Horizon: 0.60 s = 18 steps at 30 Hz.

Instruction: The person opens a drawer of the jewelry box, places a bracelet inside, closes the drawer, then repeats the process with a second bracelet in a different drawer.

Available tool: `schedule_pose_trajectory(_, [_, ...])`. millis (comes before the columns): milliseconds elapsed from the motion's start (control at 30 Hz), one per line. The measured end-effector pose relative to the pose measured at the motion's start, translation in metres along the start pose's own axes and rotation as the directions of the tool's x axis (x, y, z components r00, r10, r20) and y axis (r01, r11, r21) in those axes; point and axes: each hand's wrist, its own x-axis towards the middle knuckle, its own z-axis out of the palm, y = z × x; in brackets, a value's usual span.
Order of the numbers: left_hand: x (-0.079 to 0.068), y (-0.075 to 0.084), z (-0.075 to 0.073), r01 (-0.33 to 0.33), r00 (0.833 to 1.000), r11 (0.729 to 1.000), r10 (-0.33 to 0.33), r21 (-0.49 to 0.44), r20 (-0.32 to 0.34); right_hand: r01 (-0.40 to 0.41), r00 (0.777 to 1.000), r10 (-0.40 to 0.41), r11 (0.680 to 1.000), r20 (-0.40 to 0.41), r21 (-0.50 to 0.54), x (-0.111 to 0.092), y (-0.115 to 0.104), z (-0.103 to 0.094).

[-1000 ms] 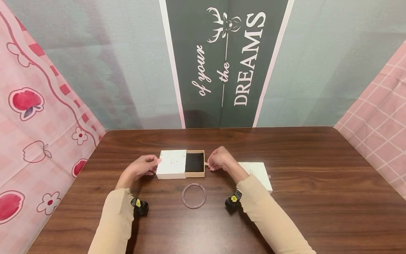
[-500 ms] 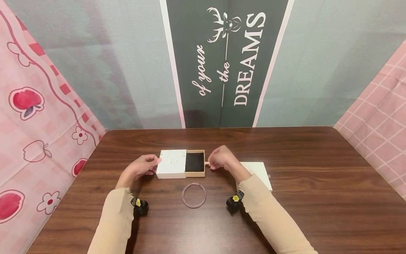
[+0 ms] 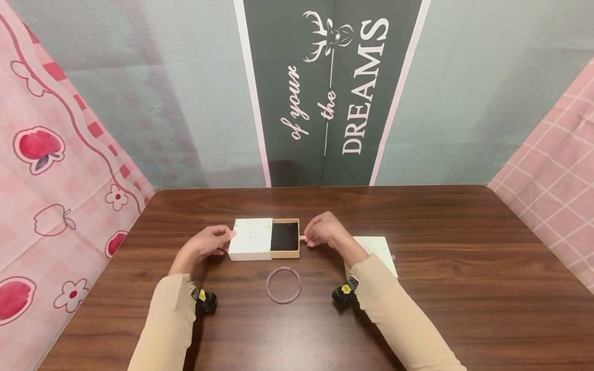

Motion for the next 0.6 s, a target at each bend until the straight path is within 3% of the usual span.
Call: schedule_pose_trajectory(600, [0.002,-0.001,-0.001,-0.007,1.000,1.000,0.007,-0.008,0.002,-0.006,1.000,0.006,0.999,-0.009,-0.033,-0.002,-0.001,-0.015])
